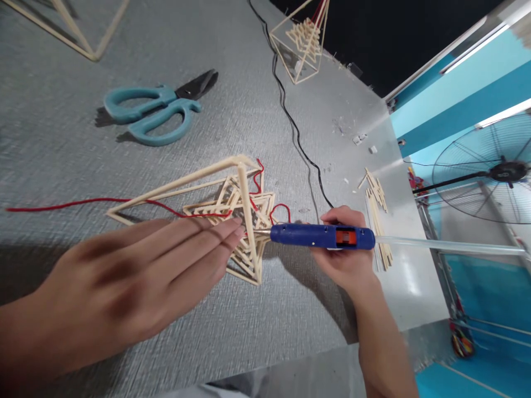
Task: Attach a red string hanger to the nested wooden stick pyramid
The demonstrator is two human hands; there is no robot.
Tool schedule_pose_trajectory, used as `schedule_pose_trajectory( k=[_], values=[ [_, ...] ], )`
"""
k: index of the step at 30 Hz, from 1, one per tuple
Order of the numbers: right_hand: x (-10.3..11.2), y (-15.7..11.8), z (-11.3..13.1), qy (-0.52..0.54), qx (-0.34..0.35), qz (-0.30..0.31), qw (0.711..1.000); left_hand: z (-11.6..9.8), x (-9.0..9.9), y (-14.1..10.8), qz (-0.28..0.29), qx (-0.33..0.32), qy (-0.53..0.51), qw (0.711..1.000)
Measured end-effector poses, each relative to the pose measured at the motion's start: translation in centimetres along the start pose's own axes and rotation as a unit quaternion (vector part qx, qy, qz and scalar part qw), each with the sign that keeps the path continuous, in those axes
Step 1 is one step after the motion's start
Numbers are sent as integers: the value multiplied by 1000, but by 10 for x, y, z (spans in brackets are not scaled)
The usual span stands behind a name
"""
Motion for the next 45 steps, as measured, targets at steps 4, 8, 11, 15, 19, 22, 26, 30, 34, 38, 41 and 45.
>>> schedule_pose_trajectory(
  k=[4, 8, 11, 15, 19, 22, 26, 30, 34, 38, 41, 45],
  values=[
    [-3, -1, -1, -8, -20, 29, 999, 0, -1, 0, -6, -5, 4, 1000],
    [0, -3, -5, -44, -14, 21, 999, 0, 0, 1, -11, -7, 6, 1000],
    [2, -3, -7, -37, -10, 11, 999, 0, -1, 0, -8, 1, 4, 1000],
    [-1, -3, -7, -11, -14, 35, 999, -1, 0, -5, -15, 17, -9, 1000],
    [-1, -1, -13, -15, -18, 36, 999, -1, 3, -16, -64, 31, -31, 997],
    [2, -1, -18, -2, -29, 23, 999, -2, 3, -22, -64, 28, -47, 996],
    [-5, -3, -24, 46, -53, 37, 997, -1, 5, -22, -43, 54, -79, 995],
    [-10, -9, -31, 83, -79, 36, 993, -1, 9, -16, -27, 79, -84, 993],
    [-4, -16, -44, 73, -145, -5, 987, -3, 3, -10, 70, 65, -61, 994],
    [7, -14, -51, 38, -185, -71, 980, -4, 0, -12, 141, 49, -77, 986],
    [10, -8, -52, 14, -182, -108, 977, 0, 0, -15, 98, 44, -80, 991],
    [6, -2, -52, 16, -192, -116, 974, 8, -4, -9, 25, 67, -107, 992]
  ],
)
Point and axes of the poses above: each hand's wrist, its own y-axis towards the middle knuckle, its own x-axis out of the back of the hand, z = x × y, the point moved 4 cm from there along y, towards the middle knuckle, and after that the axes turned 6 degrees about y, right-handed, at the moved point
